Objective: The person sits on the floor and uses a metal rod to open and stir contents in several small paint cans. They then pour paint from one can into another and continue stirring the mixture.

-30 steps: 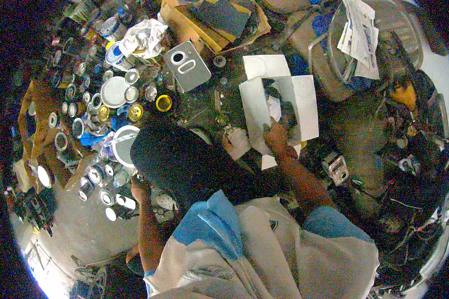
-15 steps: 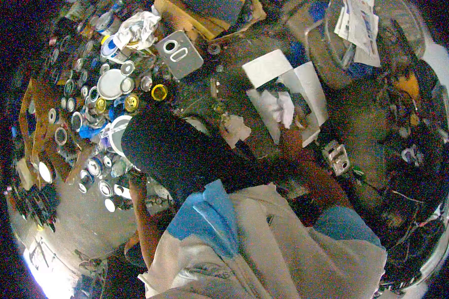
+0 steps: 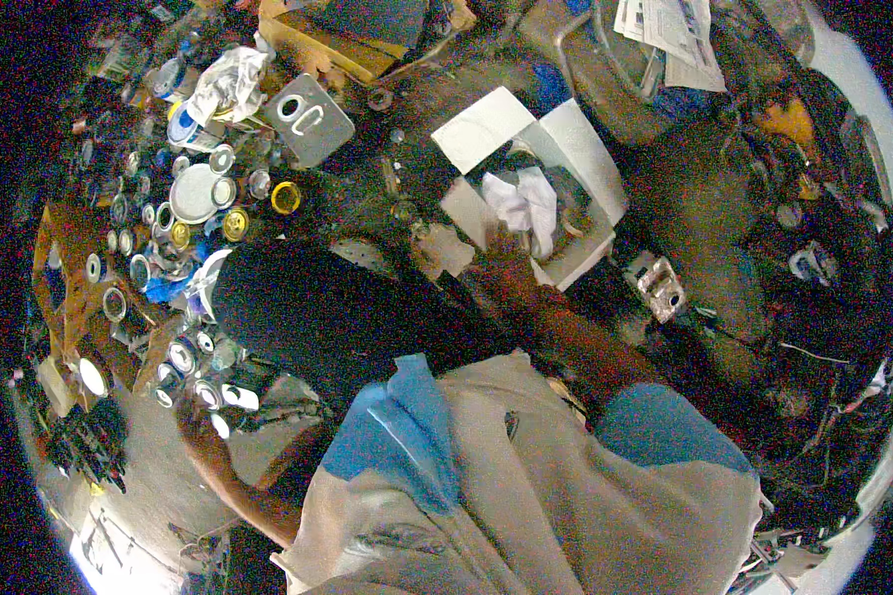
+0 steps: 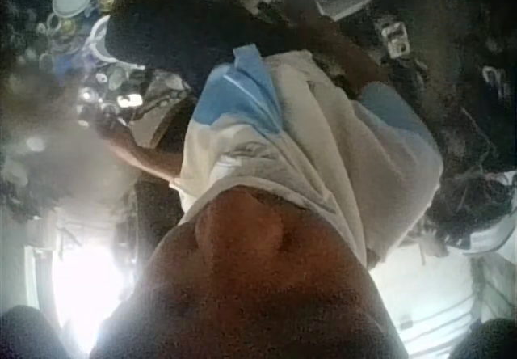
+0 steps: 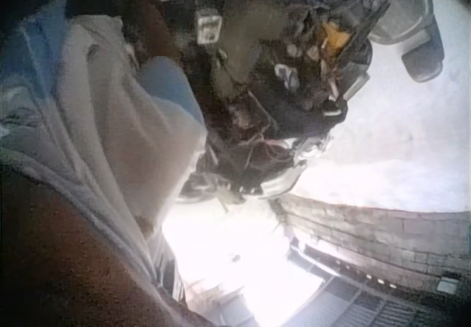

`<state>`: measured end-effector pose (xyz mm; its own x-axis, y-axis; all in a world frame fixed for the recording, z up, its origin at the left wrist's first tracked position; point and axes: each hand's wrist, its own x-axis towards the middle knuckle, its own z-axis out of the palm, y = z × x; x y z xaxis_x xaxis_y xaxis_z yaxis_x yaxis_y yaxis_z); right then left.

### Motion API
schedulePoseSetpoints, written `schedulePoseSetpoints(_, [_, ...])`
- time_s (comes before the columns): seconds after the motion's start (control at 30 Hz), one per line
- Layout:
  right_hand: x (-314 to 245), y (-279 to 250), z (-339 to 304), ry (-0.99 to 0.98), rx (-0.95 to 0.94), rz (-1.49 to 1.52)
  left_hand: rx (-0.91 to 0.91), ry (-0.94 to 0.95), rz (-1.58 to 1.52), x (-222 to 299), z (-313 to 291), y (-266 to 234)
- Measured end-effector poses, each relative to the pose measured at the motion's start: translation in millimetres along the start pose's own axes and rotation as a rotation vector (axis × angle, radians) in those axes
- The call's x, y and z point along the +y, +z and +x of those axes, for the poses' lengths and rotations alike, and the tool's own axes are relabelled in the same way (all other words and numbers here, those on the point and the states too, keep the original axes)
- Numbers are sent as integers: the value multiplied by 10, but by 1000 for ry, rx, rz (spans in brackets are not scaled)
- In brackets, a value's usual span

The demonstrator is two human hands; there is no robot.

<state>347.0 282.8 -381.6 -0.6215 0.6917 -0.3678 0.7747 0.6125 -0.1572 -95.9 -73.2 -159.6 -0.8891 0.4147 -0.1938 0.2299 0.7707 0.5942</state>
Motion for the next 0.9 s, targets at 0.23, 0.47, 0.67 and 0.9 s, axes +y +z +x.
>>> schedulePoseSetpoints(0.23, [-52, 956, 56, 34, 212, -261, 200, 356, -53, 1326, -52, -414])
schedulePoseSetpoints(0.47, [-30, 1215, 119, 66, 412, -389, 308, 899, -202, 2385, -275, -332])
schedulePoseSetpoints(0.67, [-235, 848, 29, -62, 410, -92, 289, 1137, -366, 2820, -454, -429])
schedulePoseSetpoints(0.9, [226, 683, -179, -71, 368, -3, 233, 1227, -397, 3017, -495, -331])
